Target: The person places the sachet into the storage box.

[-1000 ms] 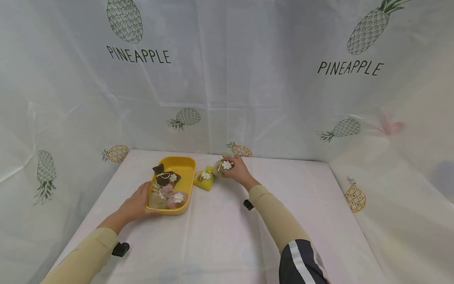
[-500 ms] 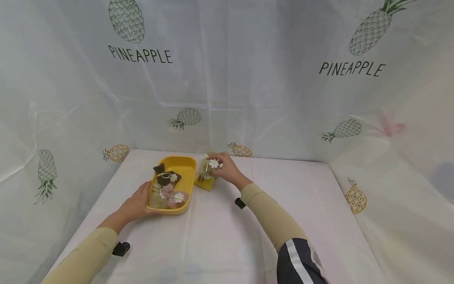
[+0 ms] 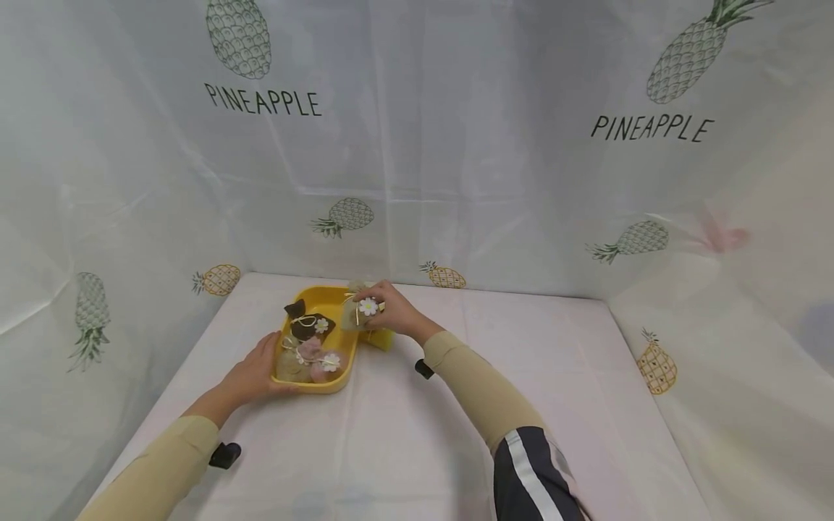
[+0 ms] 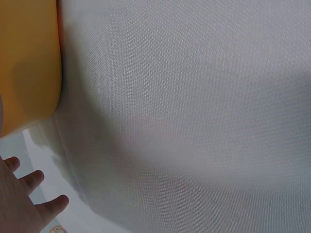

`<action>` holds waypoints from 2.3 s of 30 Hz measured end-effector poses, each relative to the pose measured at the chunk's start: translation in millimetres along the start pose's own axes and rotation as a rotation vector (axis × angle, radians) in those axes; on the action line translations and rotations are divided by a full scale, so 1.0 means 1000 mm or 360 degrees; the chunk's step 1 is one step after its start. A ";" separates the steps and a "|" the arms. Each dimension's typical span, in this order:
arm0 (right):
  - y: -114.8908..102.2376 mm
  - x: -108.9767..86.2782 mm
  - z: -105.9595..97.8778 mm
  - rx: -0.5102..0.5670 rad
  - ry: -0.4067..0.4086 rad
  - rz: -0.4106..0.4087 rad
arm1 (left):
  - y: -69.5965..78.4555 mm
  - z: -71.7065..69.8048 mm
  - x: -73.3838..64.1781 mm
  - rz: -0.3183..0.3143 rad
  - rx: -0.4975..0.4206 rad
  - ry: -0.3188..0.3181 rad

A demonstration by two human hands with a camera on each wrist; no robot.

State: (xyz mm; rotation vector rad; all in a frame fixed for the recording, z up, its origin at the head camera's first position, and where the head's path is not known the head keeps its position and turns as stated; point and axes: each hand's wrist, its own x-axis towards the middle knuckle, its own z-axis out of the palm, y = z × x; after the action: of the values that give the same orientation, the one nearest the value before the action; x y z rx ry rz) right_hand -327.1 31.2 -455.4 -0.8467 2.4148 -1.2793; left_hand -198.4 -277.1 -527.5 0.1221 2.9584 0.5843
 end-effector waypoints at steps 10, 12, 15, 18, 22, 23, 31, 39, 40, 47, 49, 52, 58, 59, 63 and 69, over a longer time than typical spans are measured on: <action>-0.003 0.024 0.018 -0.0065 -0.0228 -0.0020 | 0.000 -0.001 0.000 0.0008 -0.0005 0.0014; -0.003 0.026 0.020 -0.0088 -0.0237 -0.0016 | 0.000 -0.001 0.000 0.0007 -0.0011 0.0011; -0.003 0.030 0.022 -0.0111 -0.0259 -0.0016 | 0.000 -0.001 0.001 0.0012 -0.0005 0.0002; -0.004 0.035 0.024 -0.0157 -0.0299 -0.0027 | -0.001 -0.001 0.002 0.0004 0.0003 0.0001; -0.005 0.044 0.028 -0.0211 -0.0368 -0.0024 | -0.002 -0.001 0.003 -0.0002 -0.0002 0.0009; -0.005 0.046 0.030 -0.0219 -0.0389 -0.0015 | -0.002 -0.001 0.003 -0.0005 -0.0005 0.0008; -0.001 0.058 0.041 -0.0233 -0.0479 0.0047 | -0.004 0.001 0.003 0.0008 -0.0023 0.0008; -0.003 0.066 0.045 -0.0330 -0.0541 0.0010 | -0.004 0.001 0.003 0.0006 -0.0007 0.0011; -0.003 0.066 0.045 -0.0340 -0.0547 0.0017 | -0.004 0.002 0.003 0.0008 -0.0008 0.0011; -0.005 0.065 0.046 -0.0277 -0.0598 0.0120 | -0.004 0.001 0.004 -0.0001 -0.0023 0.0006; -0.006 0.065 0.046 -0.0251 -0.0606 0.0154 | -0.003 0.001 0.004 -0.0003 -0.0026 0.0005; -0.007 0.064 0.046 -0.0237 -0.0616 0.0186 | -0.002 0.001 0.003 -0.0018 -0.0029 0.0000; -0.009 0.063 0.043 -0.0269 -0.0648 0.0197 | -0.002 0.002 0.003 -0.0028 -0.0030 -0.0012; -0.008 0.062 0.042 -0.0278 -0.0647 0.0190 | -0.002 0.002 0.003 -0.0024 -0.0027 -0.0012; -0.005 0.059 0.038 -0.0302 -0.0631 0.0160 | 0.000 0.003 0.004 -0.0028 -0.0016 -0.0022; 0.000 0.053 0.032 -0.0295 -0.0591 0.0112 | -0.002 0.002 0.001 0.0030 -0.0044 0.0021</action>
State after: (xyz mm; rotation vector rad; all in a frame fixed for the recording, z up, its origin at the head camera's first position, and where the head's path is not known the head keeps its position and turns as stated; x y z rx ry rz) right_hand -352.4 -22.6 -472.3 -0.9435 2.2597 -0.7970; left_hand -199.4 -278.4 -529.9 0.1439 2.9639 0.6310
